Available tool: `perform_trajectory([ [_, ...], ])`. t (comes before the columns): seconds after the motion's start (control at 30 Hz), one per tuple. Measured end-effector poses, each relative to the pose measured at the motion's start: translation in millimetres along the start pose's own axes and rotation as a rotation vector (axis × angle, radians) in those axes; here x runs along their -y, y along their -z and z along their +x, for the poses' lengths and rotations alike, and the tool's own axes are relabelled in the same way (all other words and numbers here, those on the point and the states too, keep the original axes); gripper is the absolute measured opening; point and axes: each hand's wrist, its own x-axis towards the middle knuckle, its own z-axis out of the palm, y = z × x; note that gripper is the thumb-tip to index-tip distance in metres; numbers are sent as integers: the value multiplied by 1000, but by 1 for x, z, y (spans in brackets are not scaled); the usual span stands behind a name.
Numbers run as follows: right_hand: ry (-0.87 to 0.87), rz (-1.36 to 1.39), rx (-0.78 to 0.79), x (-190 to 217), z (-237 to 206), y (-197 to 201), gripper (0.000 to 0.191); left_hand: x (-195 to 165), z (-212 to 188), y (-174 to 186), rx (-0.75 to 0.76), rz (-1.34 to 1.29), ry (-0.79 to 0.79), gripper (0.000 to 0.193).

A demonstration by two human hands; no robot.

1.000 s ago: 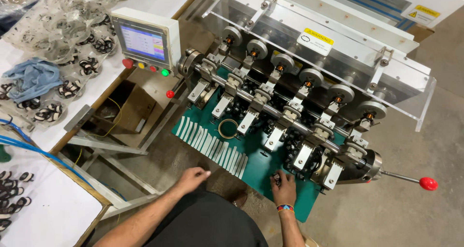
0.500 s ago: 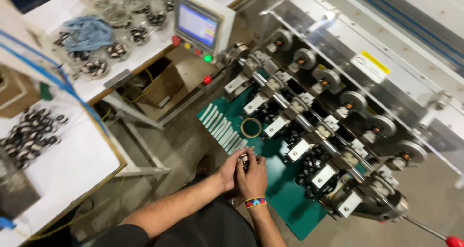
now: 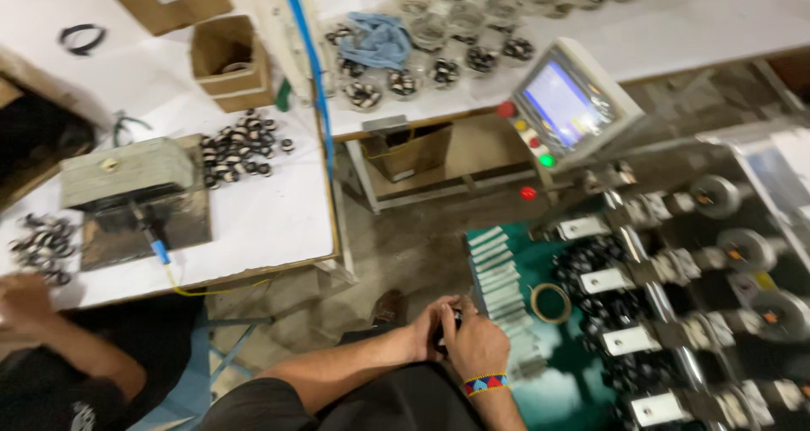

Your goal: The person operates a multi-station assembly machine, uses shears to trim small parts, and assembles black and white components by hand. They place the assembled units on the machine tray and wipe the surface with a cloth.

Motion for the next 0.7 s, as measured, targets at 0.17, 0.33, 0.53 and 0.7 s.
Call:
perform_trajectory([
  [0.17, 273, 142, -299, 14, 45, -13, 35, -55, -13, 37, 166, -87, -180, 35],
  [0.33, 366, 258, -269, -42, 100, -72, 31, -164, -92, 101, -330, 240, -416, 29],
  [0.53, 176, -2, 255, -104, 105, -174, 50, -263, -191, 173, -1598, 1530, -607, 44],
  [0.7, 80, -66, 412, -126, 83, -194, 52, -287, -208, 211, -1766, 1720, -609, 55],
])
